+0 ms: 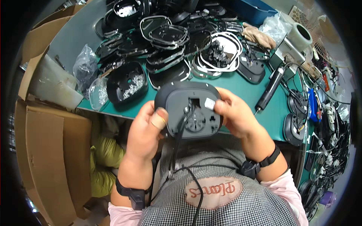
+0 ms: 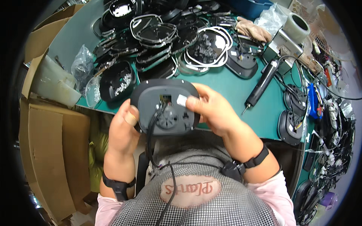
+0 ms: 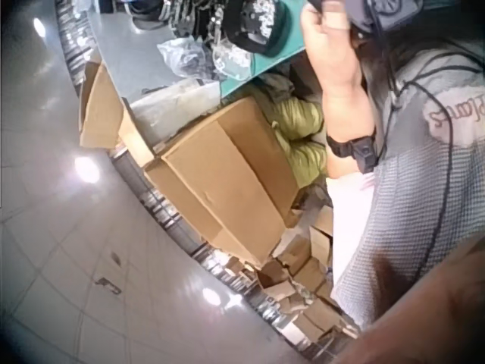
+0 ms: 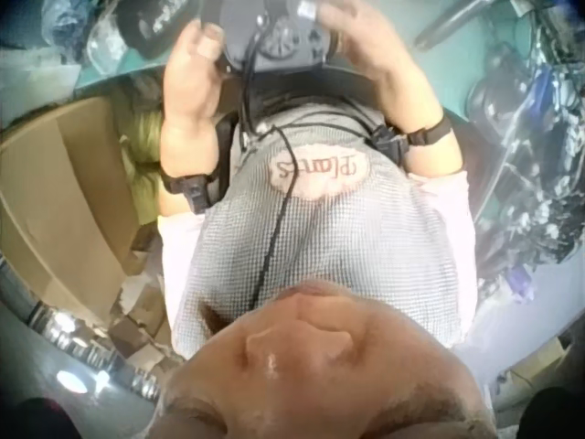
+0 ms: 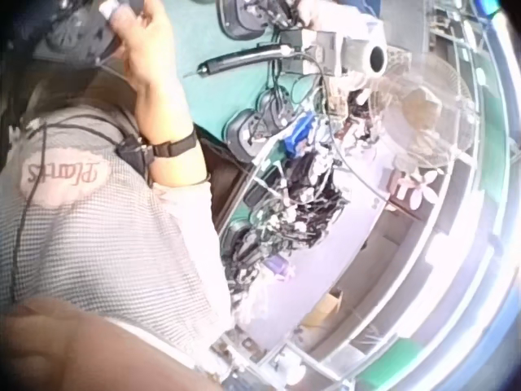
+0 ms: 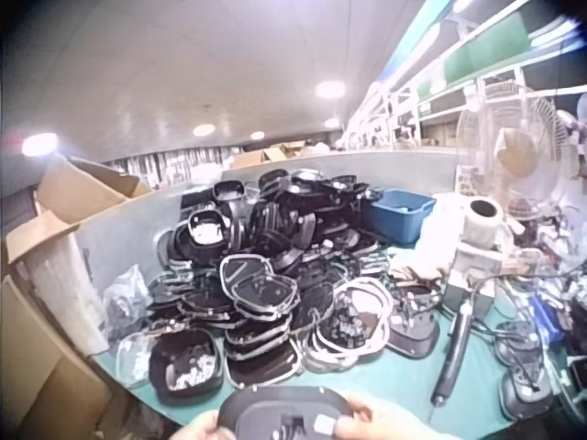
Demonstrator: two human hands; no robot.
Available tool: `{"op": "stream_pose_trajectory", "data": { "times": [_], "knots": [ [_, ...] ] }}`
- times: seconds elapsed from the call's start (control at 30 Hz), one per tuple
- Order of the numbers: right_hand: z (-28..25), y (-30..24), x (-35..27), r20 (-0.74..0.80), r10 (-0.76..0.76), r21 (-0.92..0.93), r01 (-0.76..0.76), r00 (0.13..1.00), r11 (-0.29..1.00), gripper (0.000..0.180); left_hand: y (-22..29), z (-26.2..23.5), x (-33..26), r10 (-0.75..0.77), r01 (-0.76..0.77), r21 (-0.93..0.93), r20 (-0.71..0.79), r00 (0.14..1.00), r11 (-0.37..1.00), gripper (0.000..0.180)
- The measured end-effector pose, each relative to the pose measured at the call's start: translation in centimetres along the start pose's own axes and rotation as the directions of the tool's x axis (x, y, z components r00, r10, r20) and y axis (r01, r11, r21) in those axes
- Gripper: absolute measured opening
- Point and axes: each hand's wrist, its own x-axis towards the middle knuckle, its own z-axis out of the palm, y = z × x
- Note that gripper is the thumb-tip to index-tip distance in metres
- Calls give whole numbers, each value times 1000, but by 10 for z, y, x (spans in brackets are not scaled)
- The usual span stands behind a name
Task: Assembling and wiring electronic components into plastic housings using an electric screwdriver at a workbench.
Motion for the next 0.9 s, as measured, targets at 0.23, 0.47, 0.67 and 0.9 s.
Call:
{"op": "stream_pose_trajectory", "data": {
  "times": [0.23, 0.47, 0.67, 0.9],
  "knots": [
    [8, -2, 1, -4, 72, 10, -72, 997, 997, 63, 1, -7, -13, -85, 82, -154, -18, 996, 985, 28],
    [11, 9, -5, 23, -115, -120, 117, 993, 986, 71, -8, -6, -20, 59, -61, 39, 47, 997, 997, 46],
    [7, 15, -21, 18, -141, -212, 142, 990, 967, 61, -16, -1, -34, 314, -325, 228, 87, 946, 918, 62],
    [17, 12, -21, 120, -383, -446, 394, 916, 803, 53, -17, -8, -47, 463, -443, 426, 61, 884, 789, 57]
  ]
}}
